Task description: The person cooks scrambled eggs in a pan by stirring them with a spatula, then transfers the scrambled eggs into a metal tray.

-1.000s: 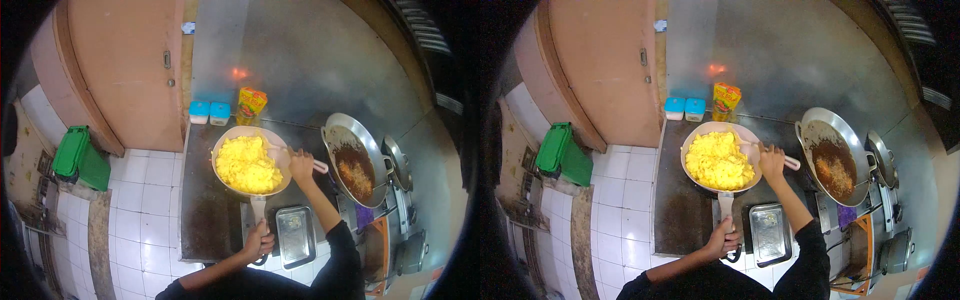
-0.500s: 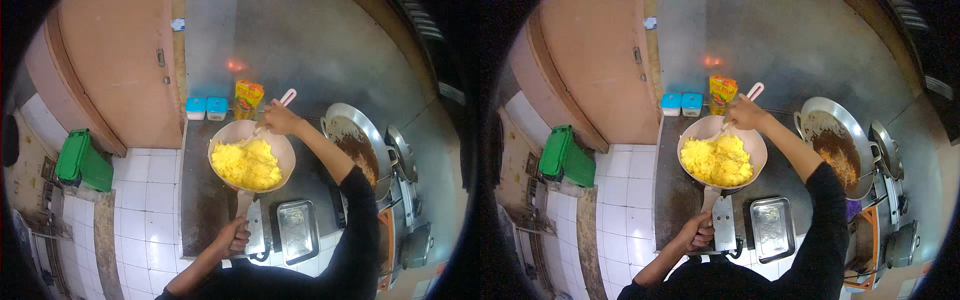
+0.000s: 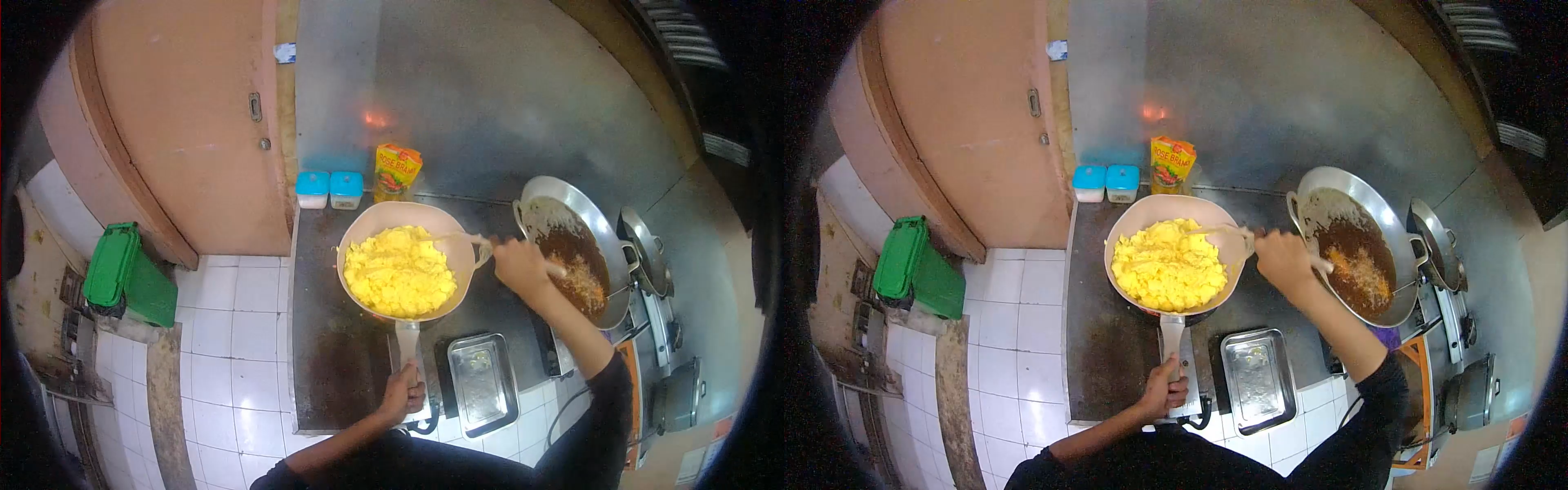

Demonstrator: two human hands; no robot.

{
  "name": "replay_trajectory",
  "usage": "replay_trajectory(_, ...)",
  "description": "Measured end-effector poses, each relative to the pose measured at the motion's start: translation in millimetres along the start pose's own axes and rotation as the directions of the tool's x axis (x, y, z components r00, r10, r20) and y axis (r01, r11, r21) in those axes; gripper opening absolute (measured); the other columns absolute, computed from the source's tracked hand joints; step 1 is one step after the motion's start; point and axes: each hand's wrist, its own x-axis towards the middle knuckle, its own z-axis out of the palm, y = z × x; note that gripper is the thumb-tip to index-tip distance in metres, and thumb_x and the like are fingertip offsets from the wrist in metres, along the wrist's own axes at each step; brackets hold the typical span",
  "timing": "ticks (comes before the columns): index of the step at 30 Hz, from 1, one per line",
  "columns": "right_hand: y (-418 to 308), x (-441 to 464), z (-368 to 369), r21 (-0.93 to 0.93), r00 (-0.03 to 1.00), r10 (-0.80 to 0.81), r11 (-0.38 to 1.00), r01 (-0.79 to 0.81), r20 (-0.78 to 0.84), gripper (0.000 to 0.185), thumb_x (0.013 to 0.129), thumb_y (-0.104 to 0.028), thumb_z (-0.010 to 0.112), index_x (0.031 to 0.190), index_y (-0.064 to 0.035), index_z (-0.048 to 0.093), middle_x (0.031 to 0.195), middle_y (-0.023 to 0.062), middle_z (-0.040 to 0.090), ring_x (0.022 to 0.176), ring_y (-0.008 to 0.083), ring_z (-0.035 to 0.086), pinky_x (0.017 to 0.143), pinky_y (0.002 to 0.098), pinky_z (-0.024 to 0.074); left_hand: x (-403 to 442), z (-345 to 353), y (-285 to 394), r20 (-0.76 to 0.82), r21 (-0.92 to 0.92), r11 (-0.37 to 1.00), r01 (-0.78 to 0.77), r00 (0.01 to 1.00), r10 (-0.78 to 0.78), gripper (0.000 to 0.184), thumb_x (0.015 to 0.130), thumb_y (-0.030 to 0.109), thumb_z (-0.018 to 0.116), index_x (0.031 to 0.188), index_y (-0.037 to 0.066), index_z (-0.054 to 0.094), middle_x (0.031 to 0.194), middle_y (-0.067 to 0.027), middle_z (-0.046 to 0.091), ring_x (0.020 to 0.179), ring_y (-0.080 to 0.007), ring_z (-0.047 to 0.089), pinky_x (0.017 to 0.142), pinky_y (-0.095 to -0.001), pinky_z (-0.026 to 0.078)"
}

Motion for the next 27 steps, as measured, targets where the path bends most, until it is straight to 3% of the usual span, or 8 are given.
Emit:
replay_trajectory(7, -22.7, 36.9, 68.0, 0.317, 0.960, 0.238, 0.908, -0.274, 0.149, 0.020, 0.075, -0.017, 0.051, 0.084, -0.0017, 0.060, 0.085, 0.0199, 0.062, 0.080, 0.0344, 0.062, 0.069, 0.0404, 0.0506, 20.6, 8.4, -24.2, -0.059, 0.028, 0.995, -0.100, 0.993, 0.102, 0.038, 0.084, 0.050, 0.045, 0.075, 0.014, 0.038, 0.049, 0.0042, 0.025, 0.035, -0.0070, 0.021, 0.032, -0.0240, 0.016)
replay_trajectory(8, -20.7, 51.6, 75.9, 0.321, 0.962, 0.228, 0.909, -0.265, 0.147, 0.020, 0.075, -0.017, 0.051, 0.084, -0.0017, 0.060, 0.085, 0.0199, 0.062, 0.080, 0.0344, 0.062, 0.069, 0.0404, 0.0506, 16.6, 12.3, -20.2, -0.049, 0.069, 0.991, -0.115, 0.992, 0.118, 0.038, 0.084, 0.049, 0.046, 0.075, 0.013, 0.038, 0.049, 0.0043, 0.025, 0.035, -0.0071, 0.021, 0.032, -0.0240, 0.016)
replay_trajectory(10, -14.9, 77.2, 94.4, 0.556, 0.936, -0.061, 0.817, -0.152, 0.346, 0.028, 0.075, -0.026, 0.052, 0.087, -0.0021, 0.061, 0.077, 0.0200, 0.061, 0.074, 0.0314, 0.062, 0.067, 0.0404, 0.0492, 10.3, 16.9, -16.1, -0.112, 0.074, 0.993, -0.092, 0.989, 0.100, 0.039, 0.083, 0.049, 0.048, 0.074, 0.013, 0.038, 0.049, 0.0047, 0.024, 0.036, -0.0071, 0.021, 0.033, -0.0235, 0.015)
replay_trajectory(11, -17.3, 84.1, 111.3, 0.560, 0.937, -0.061, 0.814, -0.152, 0.344, 0.028, 0.075, -0.026, 0.052, 0.087, -0.0021, 0.061, 0.077, 0.0200, 0.061, 0.074, 0.0314, 0.062, 0.067, 0.0404, 0.0492, 9.4, 14.7, -13.9, -0.108, 0.073, 0.994, -0.082, 0.990, 0.090, 0.038, 0.084, 0.049, 0.048, 0.074, 0.013, 0.038, 0.049, 0.0049, 0.024, 0.036, -0.0069, 0.021, 0.033, -0.0233, 0.015)
replay_trajectory(13, -23.2, 97.0, 137.8, 0.642, 0.970, -0.240, 0.748, 0.167, 0.027, 0.025, 0.072, -0.023, 0.056, 0.087, -0.0050, 0.063, 0.082, 0.0162, 0.062, 0.074, 0.0315, 0.062, 0.066, 0.0414, 0.0495, 3.5, 11.5, -5.3, -0.107, 0.076, 0.994, -0.077, 0.991, 0.085, 0.038, 0.084, 0.048, 0.048, 0.075, 0.013, 0.038, 0.049, 0.0050, 0.024, 0.036, -0.0068, 0.021, 0.033, -0.0231, 0.015)
replay_trajectory(17, -31.1, 60.4, 77.7, 0.465, 0.973, -0.231, 0.860, 0.211, -0.015, 0.032, 0.071, -0.026, 0.057, 0.096, -0.0064, 0.061, 0.078, 0.0158, 0.062, 0.067, 0.0309, 0.061, 0.061, 0.0412, 0.0494, -15.2, 8.3, 8.1, -0.067, 0.074, 0.997, -0.007, 0.998, 0.012, 0.035, 0.085, 0.046, 0.046, 0.077, 0.013, 0.038, 0.050, 0.0052, 0.025, 0.038, -0.0061, 0.021, 0.034, -0.0229, 0.016)
replay_trajectory(22, -30.1, 0.7, 60.5, 0.203, 0.922, -0.266, 0.923, 0.328, -0.283, 0.037, 0.073, -0.017, 0.054, 0.110, -0.0104, 0.055, 0.070, 0.0085, 0.056, 0.058, 0.0229, 0.060, 0.051, 0.0346, 0.0485, -32.1, 20.2, 24.6, -0.108, 0.073, 0.997, 0.016, 0.994, -0.008, 0.034, 0.086, 0.044, 0.047, 0.075, 0.012, 0.040, 0.051, 0.0050, 0.029, 0.038, -0.0061, 0.024, 0.035, -0.0229, 0.018)
replay_trajectory(27, -27.9, -59.0, 53.7, 0.224, 0.911, -0.214, 0.926, 0.305, -0.352, 0.050, 0.065, -0.004, 0.055, 0.114, -0.0103, 0.053, 0.074, 0.0094, 0.052, 0.065, 0.0222, 0.057, 0.055, 0.0308, 0.0472, -37.3, 21.7, 29.1, -0.087, 0.081, 0.996, 0.030, 0.996, -0.023, 0.034, 0.086, 0.044, 0.046, 0.074, 0.012, 0.041, 0.051, 0.0060, 0.027, 0.038, -0.0072, 0.023, 0.036, -0.0241, 0.020)
